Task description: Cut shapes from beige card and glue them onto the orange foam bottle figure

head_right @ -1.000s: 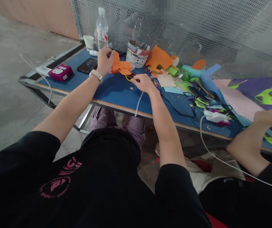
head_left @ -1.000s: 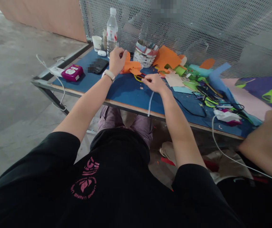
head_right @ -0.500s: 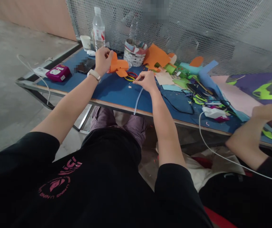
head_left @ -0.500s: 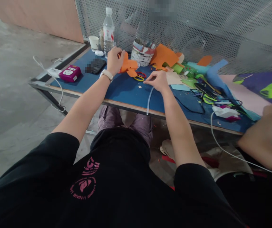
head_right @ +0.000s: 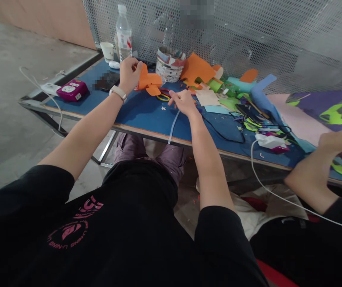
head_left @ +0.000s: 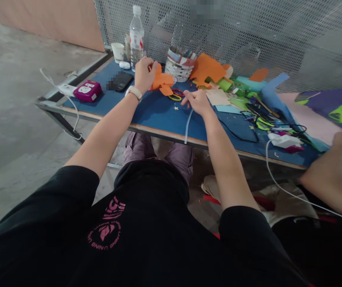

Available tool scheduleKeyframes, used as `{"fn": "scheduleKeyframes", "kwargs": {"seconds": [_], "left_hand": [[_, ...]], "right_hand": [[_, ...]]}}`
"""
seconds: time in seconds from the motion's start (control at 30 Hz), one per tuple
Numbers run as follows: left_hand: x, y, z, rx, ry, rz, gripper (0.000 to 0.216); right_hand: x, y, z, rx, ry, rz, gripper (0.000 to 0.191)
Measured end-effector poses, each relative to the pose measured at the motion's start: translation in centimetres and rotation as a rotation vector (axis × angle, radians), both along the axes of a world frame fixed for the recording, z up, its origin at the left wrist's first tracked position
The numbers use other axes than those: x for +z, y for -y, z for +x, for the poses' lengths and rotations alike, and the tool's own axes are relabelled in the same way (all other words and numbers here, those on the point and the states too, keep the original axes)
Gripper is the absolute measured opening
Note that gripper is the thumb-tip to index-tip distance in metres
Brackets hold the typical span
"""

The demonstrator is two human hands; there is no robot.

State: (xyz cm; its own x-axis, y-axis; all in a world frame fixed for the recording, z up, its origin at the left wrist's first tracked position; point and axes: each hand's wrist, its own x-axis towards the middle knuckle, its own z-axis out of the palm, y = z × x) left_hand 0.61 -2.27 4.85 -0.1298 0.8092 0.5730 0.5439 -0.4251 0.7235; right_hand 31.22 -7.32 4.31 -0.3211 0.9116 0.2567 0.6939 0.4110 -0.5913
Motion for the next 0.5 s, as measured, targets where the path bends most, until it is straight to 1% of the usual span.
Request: {"fn": "scheduleKeyframes", "kwargs": {"seconds": [0.13, 0.2, 0.27, 0.4, 0.43, 0.5], "left_hand": [[0.1, 0.3, -0.3, -0.049, 0.025, -0.008, 0.039], [0.3, 0.6, -0.3, -0.062, 0.022, -0.037, 0.037], [0.5, 1.0, 0.0, -0.066, -0.001, -0.032, 0.035], [0.7, 1.3, 0.6, 0.026, -0.035, 0.075, 0.046], [0.7, 1.2, 0.7, 0.023, -0.058, 0.082, 0.046], [0.3, 0.7, 0.6, -0.025, -0.113, 0.081, 0.045]], "right_hand": [[-0.6, -0.9, 0.1, 0.061, 0.018, 0.054, 0.052], [-1.1, -1.6, 0.4, 0.094, 0.030, 0.064, 0.044], [-1.7, -2.4, 0.8, 0.118, 0.059, 0.053, 0.043], [-2.6, -3.7, 1.4, 0.194, 0.126, 0.047, 0.050], [-2.8, -3.9, 1.5, 0.211, 0.130, 0.055, 0.053], [-2.8, -4.1, 1.5, 0.229, 0.132, 0.062, 0.056]]}}
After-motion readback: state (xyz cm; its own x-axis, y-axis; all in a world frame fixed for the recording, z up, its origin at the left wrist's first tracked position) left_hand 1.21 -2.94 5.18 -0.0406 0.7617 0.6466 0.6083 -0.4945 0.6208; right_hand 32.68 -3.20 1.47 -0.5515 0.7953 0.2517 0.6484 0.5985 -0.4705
